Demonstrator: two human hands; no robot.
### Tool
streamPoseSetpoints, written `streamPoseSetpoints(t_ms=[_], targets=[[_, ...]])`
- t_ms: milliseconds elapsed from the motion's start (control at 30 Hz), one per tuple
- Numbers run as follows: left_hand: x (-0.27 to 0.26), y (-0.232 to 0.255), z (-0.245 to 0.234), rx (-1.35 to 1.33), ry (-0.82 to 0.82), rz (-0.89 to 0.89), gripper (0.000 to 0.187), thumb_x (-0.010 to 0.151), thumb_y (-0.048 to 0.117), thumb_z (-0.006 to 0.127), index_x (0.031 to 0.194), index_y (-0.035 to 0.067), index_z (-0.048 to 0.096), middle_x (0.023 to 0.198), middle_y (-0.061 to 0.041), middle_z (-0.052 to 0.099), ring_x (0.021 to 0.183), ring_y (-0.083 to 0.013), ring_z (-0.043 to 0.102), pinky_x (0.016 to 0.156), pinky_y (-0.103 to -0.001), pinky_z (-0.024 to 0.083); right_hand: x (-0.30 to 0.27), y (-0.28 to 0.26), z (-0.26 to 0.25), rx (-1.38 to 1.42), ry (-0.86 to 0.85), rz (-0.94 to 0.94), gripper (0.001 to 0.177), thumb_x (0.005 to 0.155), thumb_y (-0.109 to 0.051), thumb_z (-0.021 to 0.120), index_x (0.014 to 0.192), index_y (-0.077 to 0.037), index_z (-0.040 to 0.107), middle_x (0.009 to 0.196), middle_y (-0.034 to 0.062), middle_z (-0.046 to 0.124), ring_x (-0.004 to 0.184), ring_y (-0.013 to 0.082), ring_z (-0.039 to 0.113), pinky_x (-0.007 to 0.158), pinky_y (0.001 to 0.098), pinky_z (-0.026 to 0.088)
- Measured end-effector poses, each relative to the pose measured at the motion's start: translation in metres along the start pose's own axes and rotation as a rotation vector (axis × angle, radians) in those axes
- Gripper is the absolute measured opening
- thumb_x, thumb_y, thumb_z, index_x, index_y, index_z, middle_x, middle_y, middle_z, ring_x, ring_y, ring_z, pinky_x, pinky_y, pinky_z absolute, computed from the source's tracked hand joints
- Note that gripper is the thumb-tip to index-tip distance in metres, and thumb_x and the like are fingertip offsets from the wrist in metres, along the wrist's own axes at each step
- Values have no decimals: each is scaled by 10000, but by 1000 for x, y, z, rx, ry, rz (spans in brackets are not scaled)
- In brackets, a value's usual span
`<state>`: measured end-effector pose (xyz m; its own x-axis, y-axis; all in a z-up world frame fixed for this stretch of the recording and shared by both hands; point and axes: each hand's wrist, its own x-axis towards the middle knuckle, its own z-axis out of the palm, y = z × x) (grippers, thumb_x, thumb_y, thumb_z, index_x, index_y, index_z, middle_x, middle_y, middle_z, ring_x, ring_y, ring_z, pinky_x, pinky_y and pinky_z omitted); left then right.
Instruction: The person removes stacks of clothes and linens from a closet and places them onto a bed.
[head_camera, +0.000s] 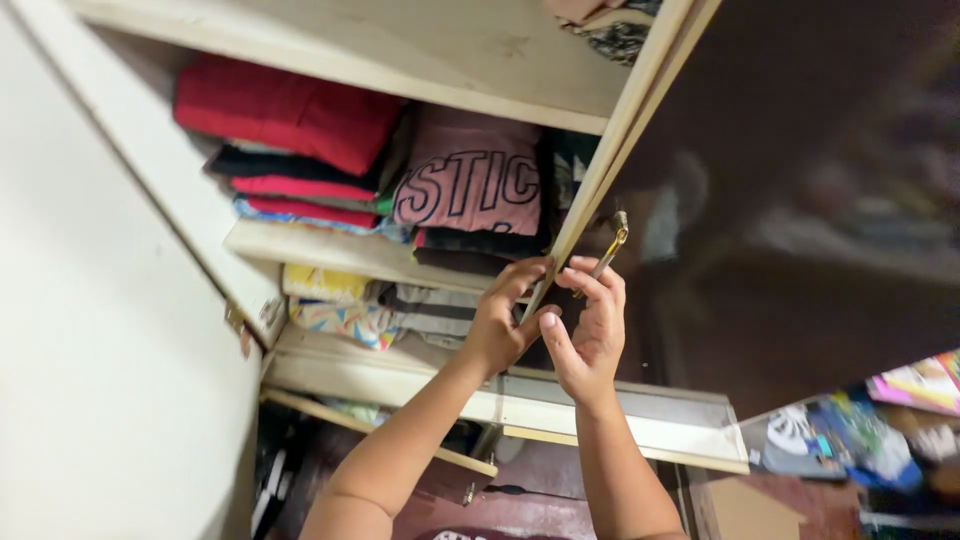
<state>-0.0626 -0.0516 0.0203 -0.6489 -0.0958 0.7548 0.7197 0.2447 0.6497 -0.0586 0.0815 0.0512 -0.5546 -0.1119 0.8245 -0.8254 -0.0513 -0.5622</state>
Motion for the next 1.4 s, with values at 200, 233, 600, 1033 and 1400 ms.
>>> streamPoseSetpoints(t_ms=[200,233,600,1033,1400], targets=[[-13,-3,-1,-116,-19,57,345,909,115,791,1224,28,684,1398,-138,636,1268,-288,639,1024,-372,526,-26,-31,2,5,87,63,444,912,-36,696,1333,-2,560,1372,117,471,1232,213,541,1126,362,431],[-17,-1,3,-88,-1,127,328,895,123,811,1188,29,697,1392,-142,634,1271,-290,630,1055,-378,512,-34,-38,-2,0,85,69,440,915,-28,694,1333,-1,560,1364,118,475,1221,211,543,1124,362,430],[-131,73,62,-493,-241,184,544,814,208,893,1295,77,674,1396,-180,596,1285,-349,614,1057,-436,540,-163,-136,-94,263,237,80,222,951,-45,695,1152,38,656,1214,187,580,1086,244,572,987,378,473],[-224,198,175,-468,-282,358,531,818,95,886,1284,64,634,1408,-139,593,1357,-401,602,1109,-477,542,-239,-255,-191,306,486,9,338,920,-146,666,1179,46,567,1237,177,516,1224,289,502,1152,456,391],[-206,219,206,-563,-480,488,488,847,130,836,1286,81,627,1411,-143,572,1349,-370,557,1137,-481,497,-227,-280,-196,-588,710,-157,674,885,45,653,1479,-139,391,1584,46,285,1405,202,362,1205,368,377]])
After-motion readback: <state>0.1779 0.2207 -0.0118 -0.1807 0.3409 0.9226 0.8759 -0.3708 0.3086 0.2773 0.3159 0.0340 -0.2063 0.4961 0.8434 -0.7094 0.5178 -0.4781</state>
